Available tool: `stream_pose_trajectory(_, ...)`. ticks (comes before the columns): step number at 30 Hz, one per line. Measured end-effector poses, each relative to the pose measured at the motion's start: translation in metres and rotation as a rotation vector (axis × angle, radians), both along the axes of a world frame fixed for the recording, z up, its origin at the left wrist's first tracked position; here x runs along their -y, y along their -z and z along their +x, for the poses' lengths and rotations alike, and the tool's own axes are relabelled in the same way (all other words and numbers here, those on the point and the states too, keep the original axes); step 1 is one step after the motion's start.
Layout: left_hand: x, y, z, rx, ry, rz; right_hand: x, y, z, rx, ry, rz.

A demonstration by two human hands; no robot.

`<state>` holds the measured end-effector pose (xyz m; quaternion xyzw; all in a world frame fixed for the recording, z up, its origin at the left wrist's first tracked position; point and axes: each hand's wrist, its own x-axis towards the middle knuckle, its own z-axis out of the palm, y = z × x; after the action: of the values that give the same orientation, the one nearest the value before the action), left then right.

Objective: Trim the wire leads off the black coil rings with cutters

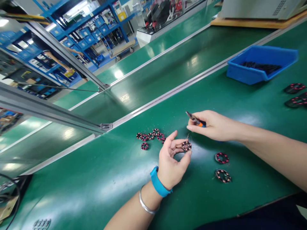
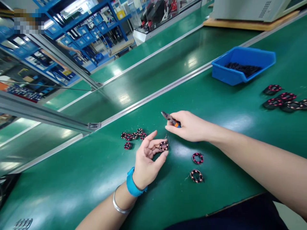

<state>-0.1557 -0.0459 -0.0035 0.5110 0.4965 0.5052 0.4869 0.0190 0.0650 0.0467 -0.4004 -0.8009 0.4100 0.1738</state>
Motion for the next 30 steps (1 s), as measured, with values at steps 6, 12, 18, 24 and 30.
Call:
stream_pose_trajectory(6,0.001,0.003,0.000,-0.028,0.020,0.027,0.009,-0.005,-0.003,0.070,-0.213,-0.108)
stream_pose_trajectory(12,0.002,0.003,-0.001,-0.050,0.131,0.001,0.002,-0.002,-0.002,-0.025,-0.056,-0.021)
stream_pose_trajectory(18,0.002,0.003,-0.002,-0.049,0.165,-0.017,0.007,-0.002,0.005,0.141,-0.296,-0.094)
stream_pose_trajectory(24,0.001,0.002,-0.004,-0.049,0.228,-0.061,0.000,0.000,0.003,0.018,-0.127,-0.042)
stream_pose_trajectory(30,0.000,0.002,-0.002,-0.012,0.172,-0.083,0.002,-0.003,0.005,0.096,-0.209,-0.147)
